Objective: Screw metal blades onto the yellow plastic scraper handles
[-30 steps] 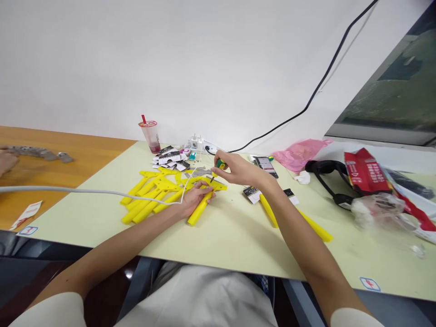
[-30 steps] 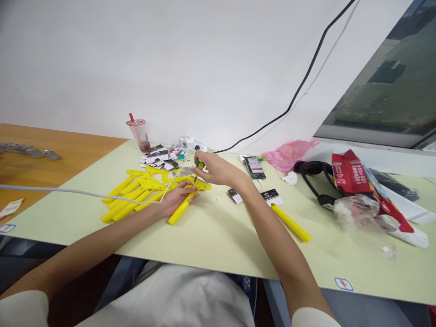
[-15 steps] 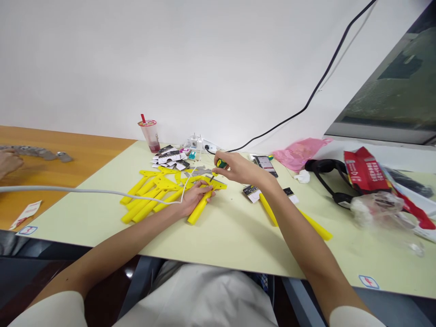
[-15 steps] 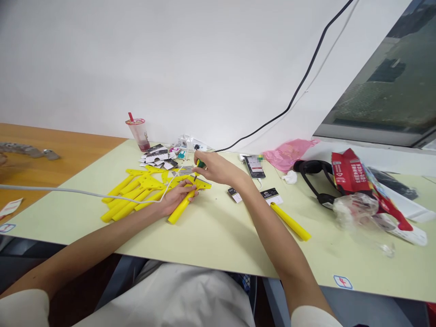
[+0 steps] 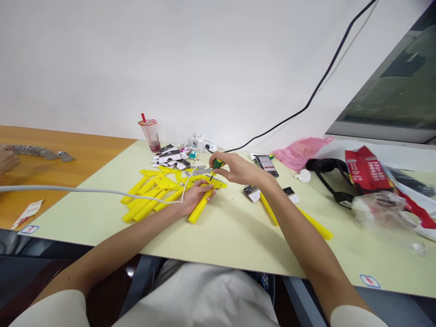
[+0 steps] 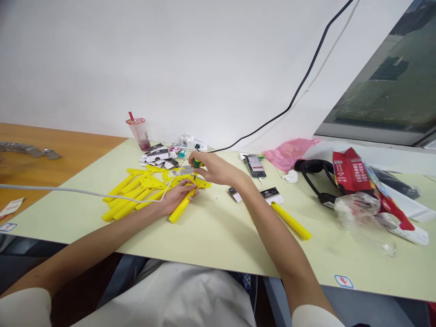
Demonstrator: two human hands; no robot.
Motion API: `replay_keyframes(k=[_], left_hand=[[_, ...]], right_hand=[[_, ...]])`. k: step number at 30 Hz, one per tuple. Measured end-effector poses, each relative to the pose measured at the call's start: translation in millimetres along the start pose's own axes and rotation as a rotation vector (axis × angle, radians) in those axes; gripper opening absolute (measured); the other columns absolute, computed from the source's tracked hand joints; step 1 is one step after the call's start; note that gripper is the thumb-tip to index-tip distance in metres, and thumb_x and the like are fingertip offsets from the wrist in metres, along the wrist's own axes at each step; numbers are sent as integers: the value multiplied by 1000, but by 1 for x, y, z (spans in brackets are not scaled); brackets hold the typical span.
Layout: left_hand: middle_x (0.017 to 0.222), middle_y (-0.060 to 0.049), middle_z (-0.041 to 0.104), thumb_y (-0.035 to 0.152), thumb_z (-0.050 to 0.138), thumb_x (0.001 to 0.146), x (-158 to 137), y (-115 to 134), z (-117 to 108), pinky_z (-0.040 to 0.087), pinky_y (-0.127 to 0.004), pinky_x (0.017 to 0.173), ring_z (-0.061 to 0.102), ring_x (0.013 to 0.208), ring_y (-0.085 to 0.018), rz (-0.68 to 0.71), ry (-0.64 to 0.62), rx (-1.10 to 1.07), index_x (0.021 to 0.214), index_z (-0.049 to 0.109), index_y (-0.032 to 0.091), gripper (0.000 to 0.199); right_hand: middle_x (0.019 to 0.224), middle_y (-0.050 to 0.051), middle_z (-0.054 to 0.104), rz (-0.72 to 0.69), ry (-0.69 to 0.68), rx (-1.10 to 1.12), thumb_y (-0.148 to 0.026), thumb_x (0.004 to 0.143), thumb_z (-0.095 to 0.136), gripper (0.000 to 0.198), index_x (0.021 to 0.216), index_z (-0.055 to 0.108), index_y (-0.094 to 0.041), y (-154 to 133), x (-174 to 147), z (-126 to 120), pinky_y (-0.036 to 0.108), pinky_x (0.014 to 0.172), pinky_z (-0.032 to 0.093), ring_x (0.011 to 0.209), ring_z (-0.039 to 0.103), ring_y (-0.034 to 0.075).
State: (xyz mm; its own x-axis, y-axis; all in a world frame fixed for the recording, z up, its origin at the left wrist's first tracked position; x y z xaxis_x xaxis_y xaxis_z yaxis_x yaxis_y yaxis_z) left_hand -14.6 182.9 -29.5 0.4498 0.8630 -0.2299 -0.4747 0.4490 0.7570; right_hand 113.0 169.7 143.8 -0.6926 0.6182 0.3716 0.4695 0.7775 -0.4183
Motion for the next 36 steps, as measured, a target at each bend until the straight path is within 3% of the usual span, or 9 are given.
replay_keyframes(k=[8,13,16,20,23,30,36], left_hand=[[105,-9,72,11,89,78,-3,-1,3,47,-21,55,72,80,-16,-3,-10,24,95,50,21,44],[103,-9,72,8,88,79,-3,-1,3,46,-22,55,73,79,-17,-13,-10,15,96,50,21,44],[102,-9,72,8,88,79,-2,0,2,46,-22,55,72,78,-17,-3,-7,10,95,49,21,44],[101,-9,72,10,90,78,-1,0,1,47,-22,55,73,78,-17,8,-7,26,96,49,21,46],[100,-7,72,10,91,77,-1,1,2,47,-22,54,73,78,-17,13,-14,22,96,49,22,47],[99,-9,71,9,89,77,1,0,-2,48,-23,55,73,80,-18,2,-12,11,94,50,21,44],[103,-10,72,10,90,79,0,-2,0,48,-24,57,73,80,-19,-8,-21,26,94,52,20,42]], right_hand=[[108,8,72,33,45,-151,-37,104,66,15,110,60,-24,0,2,-3,34,84,45,93,65,24],[90,6,71,176,71,-339,-44,106,64,21,103,57,-24,7,2,-2,32,69,36,77,61,24],[91,7,71,220,67,-347,-45,107,61,22,112,56,-24,12,-1,-3,33,69,38,79,62,25],[126,14,68,111,32,-194,-30,102,57,26,127,55,-22,8,-5,-4,40,85,50,99,67,27],[138,14,65,14,28,-55,-25,101,53,32,132,55,-24,2,-4,-2,44,100,52,116,67,28],[116,8,75,16,34,-22,-30,104,60,13,116,60,-26,-1,2,6,38,93,50,103,68,25],[117,7,74,11,63,-100,-37,104,65,20,121,60,-26,-3,2,5,35,86,47,96,67,24]])
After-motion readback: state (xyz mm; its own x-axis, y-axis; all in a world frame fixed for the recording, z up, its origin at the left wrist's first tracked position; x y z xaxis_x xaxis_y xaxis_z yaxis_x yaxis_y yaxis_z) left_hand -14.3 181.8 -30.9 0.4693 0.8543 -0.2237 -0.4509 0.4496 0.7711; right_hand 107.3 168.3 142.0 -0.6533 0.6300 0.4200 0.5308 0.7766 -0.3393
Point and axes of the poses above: each hand's wrist, its own x-axis towards the middle knuckle, its own z-axis out of the palm, y = z × x, the point moved 7 cm from there along x, towards the middle knuckle
